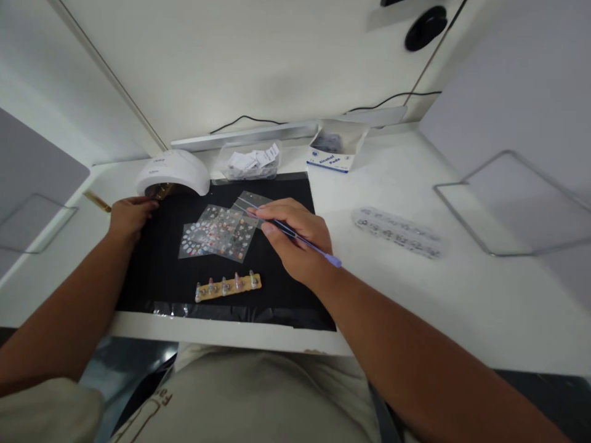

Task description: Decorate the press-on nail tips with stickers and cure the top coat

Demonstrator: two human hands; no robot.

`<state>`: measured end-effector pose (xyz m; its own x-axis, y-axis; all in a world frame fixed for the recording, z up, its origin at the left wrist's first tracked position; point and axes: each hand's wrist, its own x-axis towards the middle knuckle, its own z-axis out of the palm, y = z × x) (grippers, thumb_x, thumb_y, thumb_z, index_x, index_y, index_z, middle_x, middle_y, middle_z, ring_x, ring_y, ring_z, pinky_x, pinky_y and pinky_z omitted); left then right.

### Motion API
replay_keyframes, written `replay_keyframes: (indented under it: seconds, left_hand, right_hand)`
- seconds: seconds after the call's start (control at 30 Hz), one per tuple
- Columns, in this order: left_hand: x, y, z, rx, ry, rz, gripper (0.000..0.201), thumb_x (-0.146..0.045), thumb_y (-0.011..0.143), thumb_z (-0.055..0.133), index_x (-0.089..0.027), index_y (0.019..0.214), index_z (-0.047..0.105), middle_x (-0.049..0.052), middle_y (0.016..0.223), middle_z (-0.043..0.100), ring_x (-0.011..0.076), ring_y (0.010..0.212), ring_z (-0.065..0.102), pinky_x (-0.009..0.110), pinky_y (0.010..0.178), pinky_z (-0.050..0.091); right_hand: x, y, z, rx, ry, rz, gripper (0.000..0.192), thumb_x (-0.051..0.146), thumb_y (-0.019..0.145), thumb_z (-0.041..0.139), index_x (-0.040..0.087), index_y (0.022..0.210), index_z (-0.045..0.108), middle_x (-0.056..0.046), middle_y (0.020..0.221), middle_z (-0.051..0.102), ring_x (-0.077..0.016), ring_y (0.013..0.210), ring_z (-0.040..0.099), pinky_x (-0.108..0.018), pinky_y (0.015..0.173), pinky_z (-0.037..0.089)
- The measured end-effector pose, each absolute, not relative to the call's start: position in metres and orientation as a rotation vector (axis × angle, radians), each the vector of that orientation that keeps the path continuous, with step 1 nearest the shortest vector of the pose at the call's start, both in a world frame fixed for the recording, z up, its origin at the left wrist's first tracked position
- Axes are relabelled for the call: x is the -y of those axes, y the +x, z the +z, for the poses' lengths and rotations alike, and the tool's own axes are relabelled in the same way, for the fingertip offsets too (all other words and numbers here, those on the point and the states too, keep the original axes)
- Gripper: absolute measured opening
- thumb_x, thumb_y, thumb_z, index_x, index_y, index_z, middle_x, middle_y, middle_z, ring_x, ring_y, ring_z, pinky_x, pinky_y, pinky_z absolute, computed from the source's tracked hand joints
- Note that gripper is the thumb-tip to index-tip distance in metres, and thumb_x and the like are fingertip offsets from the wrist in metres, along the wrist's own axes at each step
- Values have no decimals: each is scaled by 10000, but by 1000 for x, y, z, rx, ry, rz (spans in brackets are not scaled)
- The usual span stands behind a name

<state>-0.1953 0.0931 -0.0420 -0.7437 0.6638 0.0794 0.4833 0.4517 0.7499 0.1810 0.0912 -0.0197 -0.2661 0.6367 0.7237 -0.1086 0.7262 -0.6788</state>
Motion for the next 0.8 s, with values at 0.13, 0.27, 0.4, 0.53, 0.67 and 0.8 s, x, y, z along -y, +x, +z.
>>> replay_keyframes:
  seconds: [0.13,0.27,0.4,0.53,0.67,0.8]
  left_hand:
    - [-70,-188,-37,-2430,1137,1153,282,-314,947,609,-139,1169,608,79,1104,656,192,908,663,375,773,583]
    - [-37,-181,-31,-2408,1356,1281,319,-299,923,638,-153,1202,584,47,1012,662,123,699,617,272,618,540]
    - [-8,-182,-25,-2429,1439,1366,273,-327,846,675,-190,1079,634,-29,779,632,65,465,445,195,428,359]
    - [5,-186,-17,-2455,1548,1360,231,-392,847,644,-190,959,660,-60,595,514,80,437,419,203,417,337]
    - [-26,-193,-4,-2416,1778,1237,295,-392,878,617,-191,1091,650,-15,749,602,105,526,520,231,492,445]
    - [-98,-200,4,-2378,2037,980,377,-331,918,631,-174,1257,577,110,1306,566,233,1042,622,410,846,554]
  right_hand:
    - [-93,183,-15,1787,-427,637,238,116,875,593,264,1024,704,-33,944,749,-200,887,681,-401,820,564]
    - [-94,185,-9,1898,-357,456,291,41,838,595,238,1037,677,-49,882,750,-200,811,654,-386,749,550]
    - [-95,186,-7,1920,-385,423,284,38,842,591,249,1018,663,-41,853,732,-202,795,649,-393,728,541]
    - [-96,187,-7,1932,-440,416,248,56,859,586,250,999,653,-37,822,705,-193,778,640,-381,712,537]
    - [-98,187,-8,1949,-448,403,231,67,865,582,247,997,642,-36,818,696,-188,764,635,-365,690,543]
    - [-101,187,-8,1954,-451,380,217,73,871,576,243,986,647,-36,812,691,-183,757,635,-347,674,549]
